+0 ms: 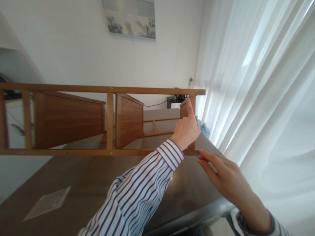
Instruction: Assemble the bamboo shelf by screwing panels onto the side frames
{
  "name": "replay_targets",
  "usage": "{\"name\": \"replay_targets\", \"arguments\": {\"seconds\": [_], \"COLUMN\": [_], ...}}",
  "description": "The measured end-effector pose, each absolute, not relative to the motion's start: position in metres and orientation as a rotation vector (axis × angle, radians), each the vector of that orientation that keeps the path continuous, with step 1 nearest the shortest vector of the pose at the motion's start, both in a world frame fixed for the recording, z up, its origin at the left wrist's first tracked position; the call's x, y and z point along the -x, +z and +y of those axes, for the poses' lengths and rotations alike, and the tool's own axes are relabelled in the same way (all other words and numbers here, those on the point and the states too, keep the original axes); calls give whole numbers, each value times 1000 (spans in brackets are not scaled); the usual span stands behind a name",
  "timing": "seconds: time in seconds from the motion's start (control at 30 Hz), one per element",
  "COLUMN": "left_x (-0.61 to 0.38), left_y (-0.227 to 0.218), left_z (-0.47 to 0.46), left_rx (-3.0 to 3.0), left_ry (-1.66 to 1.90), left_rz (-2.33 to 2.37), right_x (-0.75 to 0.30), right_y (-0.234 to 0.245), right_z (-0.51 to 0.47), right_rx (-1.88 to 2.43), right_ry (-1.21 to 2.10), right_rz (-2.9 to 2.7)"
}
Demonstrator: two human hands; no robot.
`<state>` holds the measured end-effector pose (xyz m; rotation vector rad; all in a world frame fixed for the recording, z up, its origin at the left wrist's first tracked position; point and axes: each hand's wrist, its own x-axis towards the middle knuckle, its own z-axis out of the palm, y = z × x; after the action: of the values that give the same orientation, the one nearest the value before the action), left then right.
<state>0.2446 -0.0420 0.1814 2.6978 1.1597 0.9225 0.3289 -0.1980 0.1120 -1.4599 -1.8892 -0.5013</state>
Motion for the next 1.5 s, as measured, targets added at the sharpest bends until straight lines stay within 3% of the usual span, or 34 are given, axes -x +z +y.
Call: {"name": "replay_targets", "arguments": {"seconds": [0.4,0.7,1.13,1.5], "left_x": [-245,-245,-244,-244], "left_y": [183,181,183,182], "left_z": [-43,-42,-42,-41], "left_rx": [-2690,-2709,-2696,-2703], "left_ry": [914,918,894,881], "left_rz": [1172,1185,1161,1156], "right_x": [-314,-305,-315,-330], "right_y": [110,109,115,114], "right_z": [-197,-197,-207,-201], "right_rx": [1558,1739,1523,1541], "right_ry": [-578,-207,77,-43], "right_rz": [-1780,-1482,-1819,-1837]}}
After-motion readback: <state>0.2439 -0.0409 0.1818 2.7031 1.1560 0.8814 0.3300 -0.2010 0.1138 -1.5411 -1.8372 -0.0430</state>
